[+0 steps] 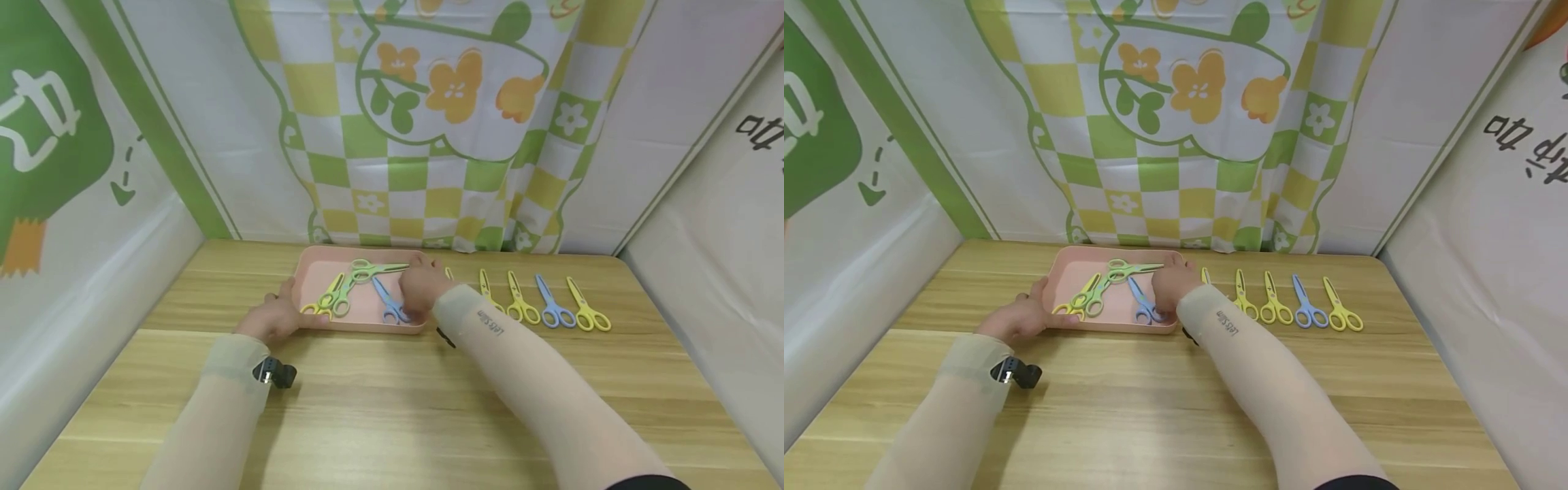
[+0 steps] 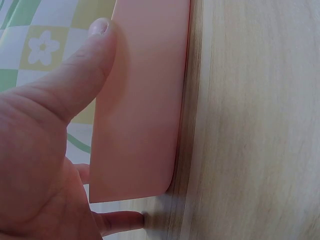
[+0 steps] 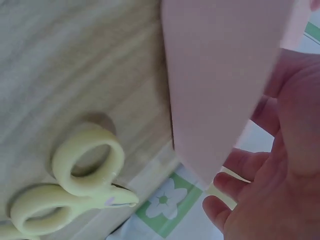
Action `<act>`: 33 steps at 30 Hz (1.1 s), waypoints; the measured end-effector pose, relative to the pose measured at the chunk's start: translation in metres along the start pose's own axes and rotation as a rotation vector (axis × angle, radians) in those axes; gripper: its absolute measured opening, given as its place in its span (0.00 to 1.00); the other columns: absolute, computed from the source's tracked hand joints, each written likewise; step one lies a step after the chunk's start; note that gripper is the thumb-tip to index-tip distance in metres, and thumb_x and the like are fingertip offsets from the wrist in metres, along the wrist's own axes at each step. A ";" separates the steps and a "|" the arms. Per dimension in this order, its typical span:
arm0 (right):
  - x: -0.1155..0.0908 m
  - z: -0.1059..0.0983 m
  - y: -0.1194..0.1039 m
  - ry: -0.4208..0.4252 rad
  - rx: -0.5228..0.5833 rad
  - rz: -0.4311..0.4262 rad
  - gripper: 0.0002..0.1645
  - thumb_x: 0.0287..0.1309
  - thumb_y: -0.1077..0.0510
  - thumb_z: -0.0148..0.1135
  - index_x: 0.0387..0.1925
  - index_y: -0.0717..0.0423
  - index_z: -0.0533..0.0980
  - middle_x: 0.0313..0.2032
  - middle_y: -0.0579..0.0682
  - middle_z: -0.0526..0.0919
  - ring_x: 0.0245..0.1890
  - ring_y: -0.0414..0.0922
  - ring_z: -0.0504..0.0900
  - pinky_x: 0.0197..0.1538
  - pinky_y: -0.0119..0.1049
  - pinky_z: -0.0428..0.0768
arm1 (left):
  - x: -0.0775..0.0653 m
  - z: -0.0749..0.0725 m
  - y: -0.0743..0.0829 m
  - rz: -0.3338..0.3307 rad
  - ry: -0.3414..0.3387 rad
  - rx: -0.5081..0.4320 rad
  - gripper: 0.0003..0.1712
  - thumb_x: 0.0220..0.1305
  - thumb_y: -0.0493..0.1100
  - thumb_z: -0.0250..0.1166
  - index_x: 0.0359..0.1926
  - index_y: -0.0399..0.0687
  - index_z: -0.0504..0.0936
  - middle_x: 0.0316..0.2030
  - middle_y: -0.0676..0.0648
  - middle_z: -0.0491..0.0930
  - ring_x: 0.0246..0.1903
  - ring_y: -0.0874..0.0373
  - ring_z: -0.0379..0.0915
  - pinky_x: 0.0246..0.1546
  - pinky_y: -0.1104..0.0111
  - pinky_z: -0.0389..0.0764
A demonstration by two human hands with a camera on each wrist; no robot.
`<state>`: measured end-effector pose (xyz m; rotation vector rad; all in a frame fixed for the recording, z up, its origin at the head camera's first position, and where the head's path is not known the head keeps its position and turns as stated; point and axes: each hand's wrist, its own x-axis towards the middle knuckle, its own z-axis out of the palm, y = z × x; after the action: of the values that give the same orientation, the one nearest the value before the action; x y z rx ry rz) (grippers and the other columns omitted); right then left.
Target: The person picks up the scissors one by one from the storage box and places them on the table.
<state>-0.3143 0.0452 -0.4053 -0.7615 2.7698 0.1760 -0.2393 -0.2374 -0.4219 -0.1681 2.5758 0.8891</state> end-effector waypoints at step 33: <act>-0.002 0.002 0.003 -0.032 0.125 0.263 0.14 0.54 0.47 0.70 0.22 0.49 0.79 0.52 0.53 0.83 0.69 0.73 0.52 0.68 0.64 0.46 | -0.002 -0.002 0.002 -0.030 -0.012 -0.019 0.81 0.47 0.75 0.71 0.78 0.46 0.24 0.71 0.19 0.28 0.67 0.18 0.33 0.62 0.30 0.48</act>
<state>-0.3139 0.0487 -0.4068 -0.3588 2.8092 0.0632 -0.2385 -0.2366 -0.4183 -0.2054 2.5475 0.9006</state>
